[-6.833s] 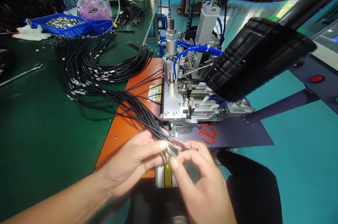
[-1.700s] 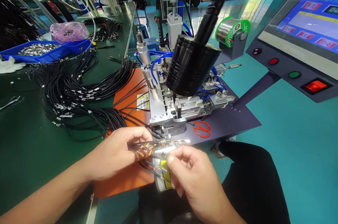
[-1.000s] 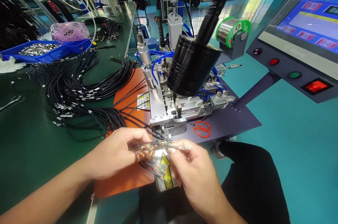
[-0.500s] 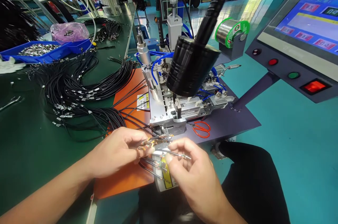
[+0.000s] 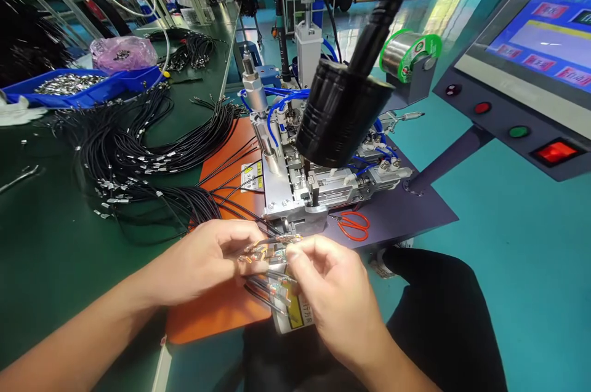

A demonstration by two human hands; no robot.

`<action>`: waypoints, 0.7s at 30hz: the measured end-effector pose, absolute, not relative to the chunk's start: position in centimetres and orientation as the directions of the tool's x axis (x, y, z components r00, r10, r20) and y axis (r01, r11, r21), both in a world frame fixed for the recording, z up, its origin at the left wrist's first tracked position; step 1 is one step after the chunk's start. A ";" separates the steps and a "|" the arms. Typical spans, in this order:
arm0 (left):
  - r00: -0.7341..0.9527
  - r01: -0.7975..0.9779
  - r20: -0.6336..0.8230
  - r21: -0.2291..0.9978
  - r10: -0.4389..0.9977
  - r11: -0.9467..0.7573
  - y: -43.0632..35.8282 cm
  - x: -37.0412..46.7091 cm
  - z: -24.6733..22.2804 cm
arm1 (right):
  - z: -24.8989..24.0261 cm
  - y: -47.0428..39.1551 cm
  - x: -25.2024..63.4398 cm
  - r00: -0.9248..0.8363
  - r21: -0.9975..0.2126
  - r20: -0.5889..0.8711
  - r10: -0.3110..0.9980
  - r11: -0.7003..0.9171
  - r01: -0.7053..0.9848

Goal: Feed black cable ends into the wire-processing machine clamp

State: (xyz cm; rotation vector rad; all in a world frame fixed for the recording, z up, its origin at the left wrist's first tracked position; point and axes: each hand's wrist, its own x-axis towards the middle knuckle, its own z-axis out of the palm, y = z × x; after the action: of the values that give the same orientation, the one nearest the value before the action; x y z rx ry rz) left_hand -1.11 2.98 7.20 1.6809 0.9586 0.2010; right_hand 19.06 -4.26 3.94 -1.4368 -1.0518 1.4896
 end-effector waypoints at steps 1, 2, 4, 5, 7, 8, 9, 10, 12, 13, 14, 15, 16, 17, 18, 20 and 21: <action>0.652 0.486 -0.332 0.873 0.681 -0.040 3.0 -1.1 7.2 | 3.9 -4.3 19.0 -0.042 -0.936 -0.350 0.936 -0.351 -0.014; 0.652 0.492 -0.327 0.869 0.684 -0.053 3.0 -1.2 7.1 | 3.9 -4.3 19.0 -0.046 -0.933 -0.358 0.932 -0.360 -0.029; 0.650 0.507 -0.322 0.859 0.688 -0.076 3.0 -1.2 7.0 | 3.9 -4.4 19.0 -0.047 -0.928 -0.366 0.929 -0.368 -0.051; 0.650 0.513 -0.322 0.854 0.688 -0.085 3.0 -1.3 6.9 | 3.8 -4.5 18.9 -0.047 -0.927 -0.368 0.929 -0.370 -0.058; 0.649 0.529 -0.322 0.842 0.689 -0.104 3.0 -1.3 6.8 | 3.8 -4.5 19.0 -0.049 -0.926 -0.369 0.928 -0.372 -0.062; 0.647 0.538 -0.319 0.834 0.693 -0.119 3.0 -1.3 6.8 | 3.7 -4.6 19.0 -0.051 -0.926 -0.370 0.928 -0.373 -0.063; 0.646 0.548 -0.313 0.825 0.696 -0.138 3.1 -1.3 6.8 | 3.7 -4.6 19.0 -0.053 -0.926 -0.369 0.928 -0.371 -0.060; 0.647 0.555 -0.305 0.817 0.699 -0.158 3.1 -1.3 6.8 | 3.7 -4.6 19.0 -0.054 -0.929 -0.362 0.931 -0.365 -0.056; 0.649 0.565 -0.292 0.804 0.702 -0.188 3.1 -1.3 6.9 | 3.7 -4.5 19.1 -0.050 -0.940 -0.338 0.940 -0.340 -0.034; 0.652 0.567 -0.289 0.800 0.701 -0.197 3.1 -1.3 6.9 | 3.7 -4.5 19.1 -0.046 -0.946 -0.323 0.945 -0.324 -0.019; 0.655 0.569 -0.289 0.797 0.698 -0.203 3.1 -1.3 7.0 | 3.7 -4.5 19.1 -0.044 -0.951 -0.309 0.950 -0.310 -0.004; 0.658 0.570 -0.290 0.796 0.695 -0.207 3.1 -1.3 7.0 | 3.8 -4.4 19.1 -0.043 -0.954 -0.300 0.953 -0.300 0.009; 0.661 0.570 -0.292 0.794 0.691 -0.210 3.1 -1.3 7.0 | 3.9 -4.4 19.1 -0.041 -0.955 -0.297 0.954 -0.296 0.018; 0.665 0.570 -0.295 0.794 0.686 -0.212 3.0 -1.3 7.0 | 3.9 -4.4 19.2 -0.040 -0.956 -0.295 0.955 -0.294 0.025; 0.669 0.570 -0.298 0.794 0.681 -0.213 3.0 -1.3 7.0 | 3.9 -4.4 19.2 -0.038 -0.956 -0.292 0.956 -0.291 0.031; 0.673 0.571 -0.313 0.795 0.670 -0.203 3.0 -1.4 6.9 | 3.9 -4.4 19.2 -0.035 -0.957 -0.287 0.957 -0.285 0.046; 0.674 0.572 -0.321 0.797 0.666 -0.195 3.0 -1.4 6.9 | 3.9 -4.5 19.3 -0.036 -0.958 -0.286 0.958 -0.284 0.052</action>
State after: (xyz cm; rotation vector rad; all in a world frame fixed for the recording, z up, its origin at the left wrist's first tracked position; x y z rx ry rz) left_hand -1.40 3.01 6.91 1.8723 0.9737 0.1156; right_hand 19.27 -4.47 3.91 -1.4352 -1.1259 1.4306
